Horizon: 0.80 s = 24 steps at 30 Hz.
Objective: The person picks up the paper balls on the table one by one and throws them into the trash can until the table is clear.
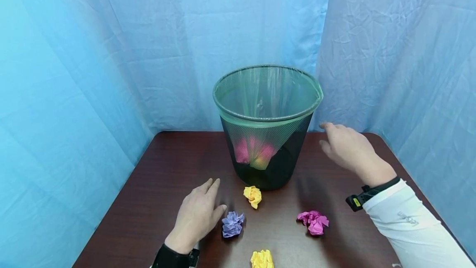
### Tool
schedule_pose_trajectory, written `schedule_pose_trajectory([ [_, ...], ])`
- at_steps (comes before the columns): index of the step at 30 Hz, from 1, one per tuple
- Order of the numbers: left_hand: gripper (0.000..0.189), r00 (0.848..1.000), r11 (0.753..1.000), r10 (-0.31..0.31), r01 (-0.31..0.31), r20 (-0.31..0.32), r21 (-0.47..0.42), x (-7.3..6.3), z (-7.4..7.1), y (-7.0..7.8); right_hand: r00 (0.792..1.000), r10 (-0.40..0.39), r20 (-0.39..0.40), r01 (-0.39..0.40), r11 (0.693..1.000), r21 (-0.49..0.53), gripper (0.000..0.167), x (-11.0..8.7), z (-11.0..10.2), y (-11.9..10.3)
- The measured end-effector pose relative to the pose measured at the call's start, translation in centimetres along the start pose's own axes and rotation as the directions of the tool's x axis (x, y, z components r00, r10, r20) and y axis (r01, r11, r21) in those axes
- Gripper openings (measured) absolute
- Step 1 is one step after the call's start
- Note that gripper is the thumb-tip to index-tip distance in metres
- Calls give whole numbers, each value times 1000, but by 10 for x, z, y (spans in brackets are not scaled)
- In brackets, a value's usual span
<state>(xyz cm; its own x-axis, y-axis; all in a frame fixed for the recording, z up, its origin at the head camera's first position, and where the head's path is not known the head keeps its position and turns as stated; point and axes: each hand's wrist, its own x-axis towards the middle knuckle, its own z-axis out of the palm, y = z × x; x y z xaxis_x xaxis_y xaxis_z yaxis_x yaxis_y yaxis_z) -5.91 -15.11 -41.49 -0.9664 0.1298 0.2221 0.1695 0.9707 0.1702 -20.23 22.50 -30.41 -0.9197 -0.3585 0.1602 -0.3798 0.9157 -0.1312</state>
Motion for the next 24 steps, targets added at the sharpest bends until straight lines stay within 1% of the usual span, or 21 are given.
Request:
schedule_pose_trajectory([
  [5,71,999,1000,-11,12,39,-18,0,4,1,1000,3,12,-3,1000,0,56,-1,4,-1],
  [8,72,999,1000,-12,13,46,-15,-1,6,1,1000,-1,7,1,1000,0,56,-1,5,-1],
  [14,71,999,1000,22,-21,42,-9,-6,10,2,1000,-13,1,13,1000,8,53,-2,9,-1],
  [24,74,993,1000,6,-3,116,-26,-9,16,5,1000,-12,-1,12,1000,9,52,-3,12,-2],
])
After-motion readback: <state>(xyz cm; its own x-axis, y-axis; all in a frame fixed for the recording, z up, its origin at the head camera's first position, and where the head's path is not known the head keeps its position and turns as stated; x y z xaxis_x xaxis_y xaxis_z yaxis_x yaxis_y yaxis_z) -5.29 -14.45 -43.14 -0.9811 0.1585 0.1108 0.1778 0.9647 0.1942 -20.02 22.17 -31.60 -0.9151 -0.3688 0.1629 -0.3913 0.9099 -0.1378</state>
